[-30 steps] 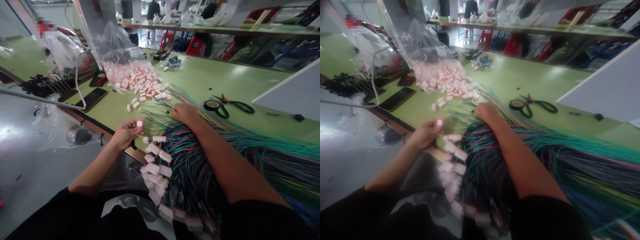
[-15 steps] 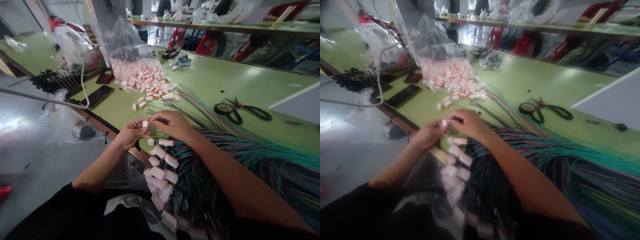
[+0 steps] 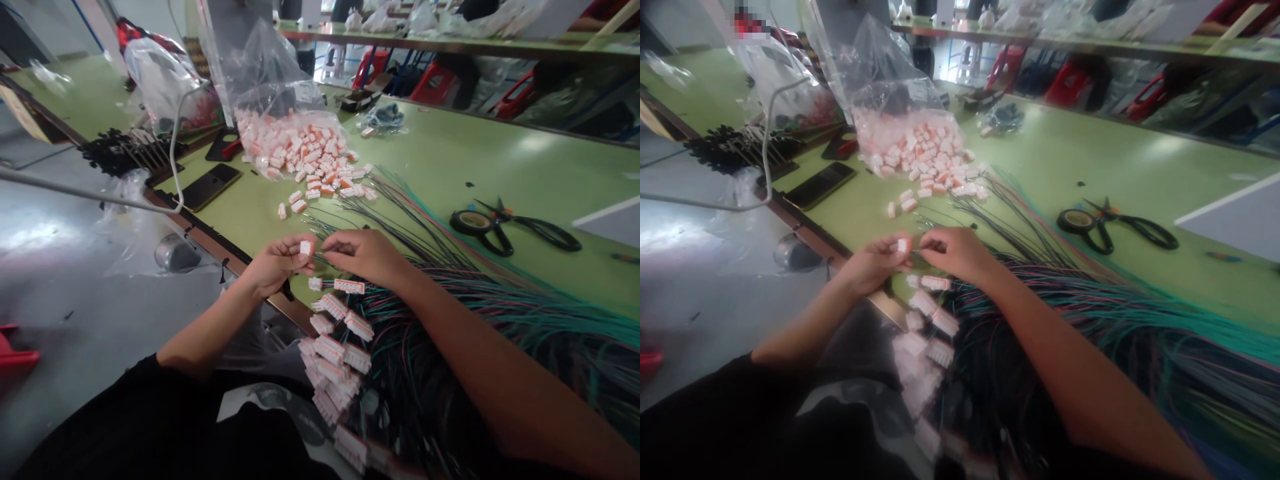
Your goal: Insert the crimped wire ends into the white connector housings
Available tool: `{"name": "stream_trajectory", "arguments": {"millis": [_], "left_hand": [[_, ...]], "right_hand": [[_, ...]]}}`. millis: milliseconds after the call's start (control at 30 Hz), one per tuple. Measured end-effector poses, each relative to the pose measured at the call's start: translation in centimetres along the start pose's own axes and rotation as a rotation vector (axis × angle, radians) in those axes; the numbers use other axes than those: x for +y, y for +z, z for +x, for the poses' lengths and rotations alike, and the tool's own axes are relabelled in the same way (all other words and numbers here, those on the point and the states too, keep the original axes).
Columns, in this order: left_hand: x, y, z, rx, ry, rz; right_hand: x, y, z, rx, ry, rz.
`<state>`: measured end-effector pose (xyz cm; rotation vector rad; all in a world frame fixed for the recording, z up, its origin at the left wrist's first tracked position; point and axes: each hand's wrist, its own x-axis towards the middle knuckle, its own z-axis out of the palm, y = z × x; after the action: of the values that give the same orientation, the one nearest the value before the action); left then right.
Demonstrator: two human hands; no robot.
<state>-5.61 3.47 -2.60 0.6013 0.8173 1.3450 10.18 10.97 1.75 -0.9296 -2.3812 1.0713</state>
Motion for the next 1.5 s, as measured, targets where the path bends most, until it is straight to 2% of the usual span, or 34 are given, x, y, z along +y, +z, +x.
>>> {"name": "stream_trajectory", "arguments": {"millis": [167,433,633,800,933,1033,1300,1367,1433,1500], "left_hand": [[-0.1,0.0,0.0,-0.008,0.000,-0.018],[-0.3,-0.3,0.1,-0.043,0.022,0.006],[-0.6,-0.1,-0.1,-0.005,0.091,0.105],[-0.8,0.2,-0.2,0.000,0.149,0.228],[-0.7,0.4,-0.2,0.055,0.136,0.231],[-0.6,0.5,-0.2,0.077,0.117,0.202],[-0.4,0.6,-0.4,0.042,0.108,0.225],[-0.4,0.6,-0.5,0.030,0.107,0.236],[-0.4,0.5,-0.5,0.010,0.102,0.243],[-0.4,0.4,-0.5,0.001,0.099,0.230]], "right_hand": [[-0.2,-0.1,-0.1,0.025,-0.018,-0.044],[-0.2,0.2,0.0,0.038,-0.101,-0.270],[-0.7,0.9,-0.2,0.046,-0.070,-0.390],[-0.7,1.4,-0.3,0.028,-0.038,-0.320],[-0.4,0.6,-0.1,-0.040,-0.013,-0.197],[-0.3,0.3,0.0,-0.032,-0.016,-0.216],[-0.2,1.7,-0.4,-0.022,-0.027,-0.234],[-0.1,1.1,-0.2,-0.086,-0.030,-0.182],[0.4,-0.4,0.2,-0.154,-0.010,-0.142],[1.4,-2.8,0.6,-0.125,0.075,-0.221]]}}
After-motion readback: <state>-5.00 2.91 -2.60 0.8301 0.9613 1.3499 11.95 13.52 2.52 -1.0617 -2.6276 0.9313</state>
